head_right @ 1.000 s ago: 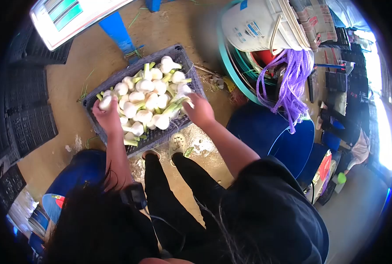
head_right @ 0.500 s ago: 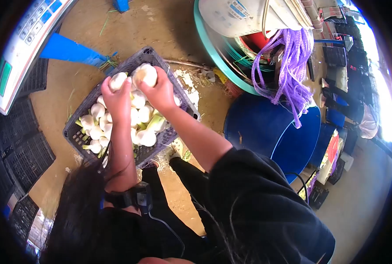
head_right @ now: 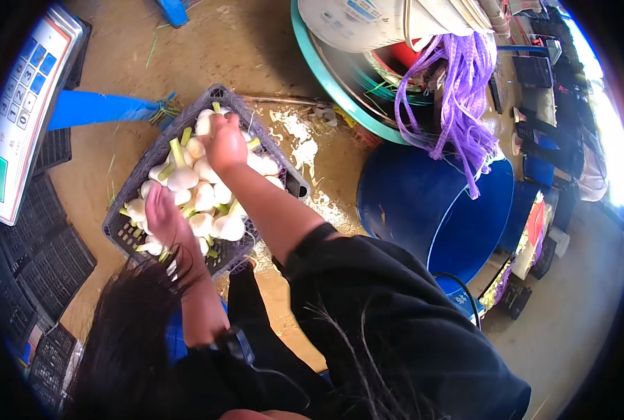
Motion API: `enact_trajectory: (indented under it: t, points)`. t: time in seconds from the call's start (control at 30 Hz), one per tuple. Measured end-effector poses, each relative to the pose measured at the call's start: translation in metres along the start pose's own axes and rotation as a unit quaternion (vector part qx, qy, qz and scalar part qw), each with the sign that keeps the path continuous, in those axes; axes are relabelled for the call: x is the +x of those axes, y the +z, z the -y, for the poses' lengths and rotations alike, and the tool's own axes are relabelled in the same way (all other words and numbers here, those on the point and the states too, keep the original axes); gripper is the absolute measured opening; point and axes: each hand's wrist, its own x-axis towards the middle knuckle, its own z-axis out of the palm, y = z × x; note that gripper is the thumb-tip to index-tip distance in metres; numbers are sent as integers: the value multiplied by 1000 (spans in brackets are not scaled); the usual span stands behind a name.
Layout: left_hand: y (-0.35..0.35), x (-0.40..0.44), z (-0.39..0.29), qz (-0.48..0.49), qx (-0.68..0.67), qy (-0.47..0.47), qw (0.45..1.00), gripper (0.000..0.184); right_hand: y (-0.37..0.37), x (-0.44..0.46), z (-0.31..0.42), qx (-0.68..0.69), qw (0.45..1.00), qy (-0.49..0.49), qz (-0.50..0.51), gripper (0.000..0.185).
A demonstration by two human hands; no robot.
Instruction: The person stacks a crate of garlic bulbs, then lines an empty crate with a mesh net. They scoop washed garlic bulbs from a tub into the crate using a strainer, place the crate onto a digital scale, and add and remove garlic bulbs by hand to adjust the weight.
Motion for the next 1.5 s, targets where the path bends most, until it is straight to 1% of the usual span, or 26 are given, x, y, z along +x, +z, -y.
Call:
enact_trajectory:
  t: [0.03,0.07,0.1,0.13,0.2,0.23,0.37,0.4,0.43,0.47,0.53,0.57,0.67,0.73,0.77,0.83,0.87,0.93,0.97,1.17,1.3,1.37,1.4,1.43,1.47,1.5]
  points:
    - [-30,-7,27,-11,24,35,999,37,6,5,-4,-3,1000,-1,-3,42]
    - [-91,-1,73,159,167,126,965,45,10,12,-5,-40,998,16,35,39]
    - [-126,-8,91,127,190,112,967,44,8,17,-6,-81,994,35,71,36]
    - [-155,-19,99,103,189,66,974,42,-8,18,3,-122,978,48,164,34]
    - [-185,-47,112,30,-45,-178,983,40,-4,17,-11,-199,967,-155,-41,35]
    - [-197,-58,115,-16,-168,-303,938,39,-39,18,7,-158,958,-225,-84,38]
    - [-215,-111,135,-115,-364,-539,751,35,-49,81,2,-79,982,151,-81,41]
    - [-214,-119,141,-130,-390,-554,724,34,-23,120,-55,-270,951,-24,148,36]
    - [-215,-122,145,-141,-412,-562,703,34,-18,144,-78,-360,846,-260,296,31]
    - [-217,-123,150,-155,-426,-564,691,34,-4,161,-93,-363,845,-262,294,31]
    - [-221,-120,171,-160,-393,-530,734,33,-20,149,-49,-245,913,46,322,20]
    - [-224,-116,184,-149,-344,-495,784,33,-23,146,-49,-247,910,44,329,20]
    - [-249,-118,195,-44,-342,-526,777,24,-21,158,-46,-66,912,201,351,13]
    - [-253,-118,185,-75,-364,-617,693,22,-13,170,-51,-433,789,-172,400,14]
    - [-260,-121,190,-80,-368,-617,691,22,-6,167,-55,-436,785,-175,403,14]
    - [-252,-118,180,-98,-446,-615,643,23,-2,160,-56,-491,825,-234,151,16]
    - [-239,-116,161,-186,-404,-612,654,21,-2,159,-53,-496,822,-238,148,16]
    - [-246,-112,162,-182,-415,-597,662,21,-2,146,-33,-117,993,1,-11,9]
    - [-250,-110,161,-181,-419,-589,667,21,-2,135,-23,92,984,127,-87,9]
    - [-282,-85,138,-192,-441,-525,702,21,-12,128,-12,301,945,118,-45,8]
    - [-242,-81,55,-203,-555,-548,593,19,9,152,-35,402,902,159,-10,10]
    - [-224,-80,42,-105,-562,-504,647,15,35,180,-64,34,999,30,5,19]
    - [-225,-81,41,-81,-550,-491,671,14,35,194,-69,37,999,33,7,19]
    - [-227,-84,42,-78,-530,-480,695,14,36,210,-71,-271,954,-26,122,19]
    - [-239,-85,44,-83,-500,-466,725,14,47,218,-69,-544,803,-87,228,18]
    - [-263,-82,49,-101,-465,-441,761,15,49,212,-63,-529,806,-95,248,18]
